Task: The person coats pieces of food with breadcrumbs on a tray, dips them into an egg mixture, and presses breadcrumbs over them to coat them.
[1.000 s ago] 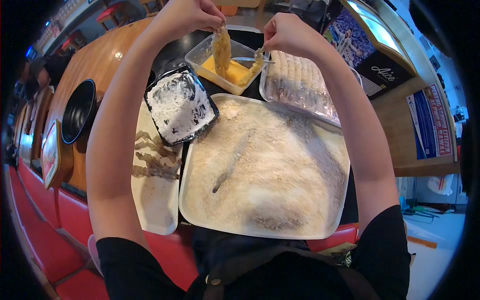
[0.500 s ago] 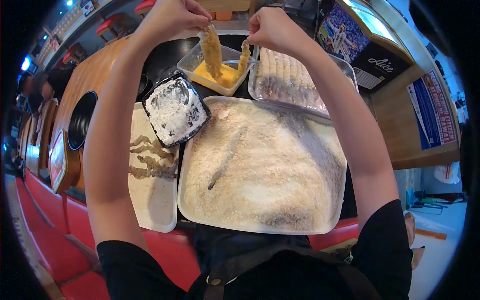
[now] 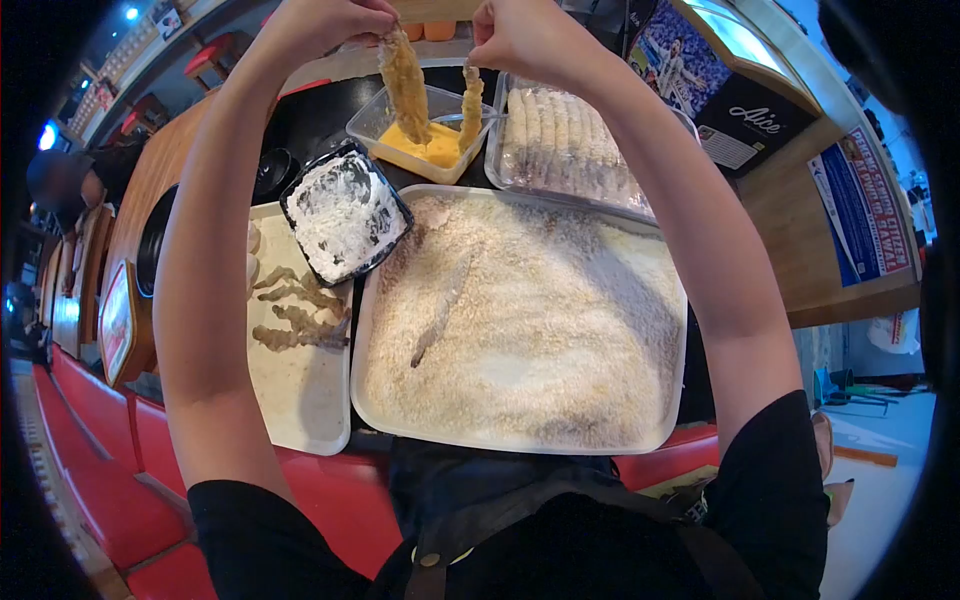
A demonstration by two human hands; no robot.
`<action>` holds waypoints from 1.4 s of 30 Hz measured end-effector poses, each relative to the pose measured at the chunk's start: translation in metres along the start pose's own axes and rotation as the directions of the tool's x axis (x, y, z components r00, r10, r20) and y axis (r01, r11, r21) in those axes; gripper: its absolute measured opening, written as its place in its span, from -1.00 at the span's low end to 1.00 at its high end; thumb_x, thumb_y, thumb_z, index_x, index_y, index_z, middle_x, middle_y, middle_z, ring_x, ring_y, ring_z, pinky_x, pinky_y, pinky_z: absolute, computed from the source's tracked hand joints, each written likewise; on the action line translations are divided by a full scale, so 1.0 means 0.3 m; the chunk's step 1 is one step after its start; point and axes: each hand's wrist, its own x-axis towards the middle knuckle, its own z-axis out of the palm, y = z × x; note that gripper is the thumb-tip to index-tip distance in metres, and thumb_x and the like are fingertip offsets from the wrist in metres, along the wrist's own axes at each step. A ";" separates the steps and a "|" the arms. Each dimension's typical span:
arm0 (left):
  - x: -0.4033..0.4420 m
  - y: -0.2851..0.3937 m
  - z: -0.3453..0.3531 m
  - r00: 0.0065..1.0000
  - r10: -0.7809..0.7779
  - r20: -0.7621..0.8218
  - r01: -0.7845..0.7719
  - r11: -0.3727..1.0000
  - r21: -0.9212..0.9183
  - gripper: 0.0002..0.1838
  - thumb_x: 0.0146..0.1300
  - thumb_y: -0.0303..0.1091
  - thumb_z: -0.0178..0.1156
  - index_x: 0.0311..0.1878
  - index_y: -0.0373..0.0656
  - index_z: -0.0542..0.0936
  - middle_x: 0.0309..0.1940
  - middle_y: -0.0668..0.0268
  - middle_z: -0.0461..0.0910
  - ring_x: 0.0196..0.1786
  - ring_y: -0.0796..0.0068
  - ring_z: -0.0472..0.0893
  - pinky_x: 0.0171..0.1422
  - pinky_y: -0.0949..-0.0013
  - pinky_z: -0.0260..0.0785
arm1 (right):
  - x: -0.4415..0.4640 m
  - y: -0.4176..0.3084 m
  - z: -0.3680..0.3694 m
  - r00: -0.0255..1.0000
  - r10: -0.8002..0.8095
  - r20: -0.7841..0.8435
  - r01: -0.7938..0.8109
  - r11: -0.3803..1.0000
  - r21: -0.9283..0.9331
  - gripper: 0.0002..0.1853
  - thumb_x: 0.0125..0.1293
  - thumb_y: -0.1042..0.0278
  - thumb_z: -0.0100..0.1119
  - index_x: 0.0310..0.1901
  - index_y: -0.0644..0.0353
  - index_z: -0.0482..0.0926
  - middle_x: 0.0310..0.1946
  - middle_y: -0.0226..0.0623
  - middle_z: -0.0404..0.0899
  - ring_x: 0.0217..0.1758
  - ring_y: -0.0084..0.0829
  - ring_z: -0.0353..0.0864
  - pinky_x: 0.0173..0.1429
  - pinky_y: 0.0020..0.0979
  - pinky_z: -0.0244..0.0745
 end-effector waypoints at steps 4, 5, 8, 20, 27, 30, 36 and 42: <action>-0.009 0.016 -0.003 1.000 -0.002 0.000 0.002 1.000 0.022 -0.84 0.04 -0.47 0.36 -0.32 -0.37 0.75 -0.47 0.21 0.73 -0.39 0.55 0.70 -0.21 0.51 0.55 | 0.002 -0.011 -0.012 1.000 -0.010 -0.017 0.009 0.999 -0.042 -0.82 -0.15 0.48 0.28 -0.47 0.41 0.66 -0.53 0.18 0.59 -0.43 -0.03 0.69 -0.30 -0.17 0.56; -0.019 0.034 -0.007 1.000 0.021 -0.003 -0.021 0.999 0.037 -0.84 0.04 -0.47 0.36 -0.32 -0.36 0.75 -0.47 0.22 0.73 -0.40 0.55 0.70 -0.22 0.51 0.55 | 0.004 -0.013 -0.016 0.999 -0.018 -0.026 0.017 0.998 -0.054 -0.82 -0.15 0.49 0.28 -0.46 0.42 0.66 -0.53 0.19 0.59 -0.43 -0.02 0.69 -0.30 -0.17 0.55; -0.011 0.055 -0.012 1.000 -0.014 -0.027 0.016 0.998 0.056 -0.84 0.05 -0.46 0.36 -0.33 -0.36 0.75 -0.48 0.23 0.72 -0.41 0.57 0.69 -0.24 0.52 0.54 | 0.008 -0.037 -0.038 0.999 0.000 -0.047 -0.003 0.999 -0.054 -0.81 -0.13 0.49 0.27 -0.44 0.44 0.65 -0.53 0.21 0.58 -0.43 -0.01 0.69 -0.29 -0.16 0.55; 0.013 0.003 0.012 1.000 -0.011 -0.019 0.011 1.000 0.026 -0.85 0.05 -0.48 0.37 -0.32 -0.35 0.75 -0.50 0.23 0.71 -0.43 0.55 0.68 -0.26 0.49 0.54 | -0.003 -0.054 -0.018 0.991 -0.062 -0.115 0.061 0.998 -0.018 -0.81 -0.16 0.50 0.22 -0.48 0.46 0.64 -0.52 0.23 0.57 -0.40 0.05 0.69 -0.25 -0.16 0.57; -0.026 0.043 0.002 0.998 -0.021 -0.065 0.028 0.993 0.113 -0.83 0.01 -0.47 0.39 -0.32 -0.37 0.75 -0.50 0.21 0.72 -0.42 0.54 0.69 -0.25 0.48 0.55 | -0.007 -0.058 -0.018 0.988 -0.097 -0.120 0.094 0.995 -0.031 -0.81 -0.18 0.48 0.25 -0.49 0.44 0.65 -0.52 0.24 0.57 -0.38 0.05 0.69 -0.23 -0.14 0.58; -0.009 0.003 0.023 0.999 -0.033 -0.041 0.035 0.997 0.065 -0.82 0.00 -0.47 0.39 -0.32 -0.38 0.74 -0.50 0.20 0.72 -0.41 0.54 0.69 -0.25 0.48 0.55 | -0.012 -0.067 -0.005 0.995 -0.052 -0.086 0.049 0.998 -0.033 -0.81 -0.18 0.48 0.26 -0.49 0.44 0.65 -0.52 0.24 0.57 -0.37 0.05 0.69 -0.22 -0.14 0.58; -0.007 -0.019 0.030 0.996 -0.017 -0.082 0.020 0.999 0.035 -0.83 0.01 -0.48 0.38 -0.32 -0.38 0.74 -0.50 0.19 0.71 -0.43 0.54 0.69 -0.27 0.49 0.54 | 0.000 -0.045 0.007 0.980 -0.118 -0.162 0.116 0.993 -0.023 -0.81 -0.16 0.48 0.25 -0.49 0.45 0.64 -0.52 0.25 0.57 -0.37 0.06 0.69 -0.23 -0.14 0.58; 0.005 -0.051 0.060 0.999 -0.011 -0.036 0.013 0.999 0.041 -0.84 0.02 -0.48 0.37 -0.33 -0.39 0.74 -0.51 0.20 0.72 -0.45 0.54 0.69 -0.29 0.49 0.54 | 0.004 -0.039 0.048 0.989 -0.081 -0.123 0.082 0.997 0.008 -0.81 -0.14 0.45 0.26 -0.51 0.46 0.63 -0.54 0.27 0.55 -0.41 0.08 0.67 -0.28 -0.13 0.56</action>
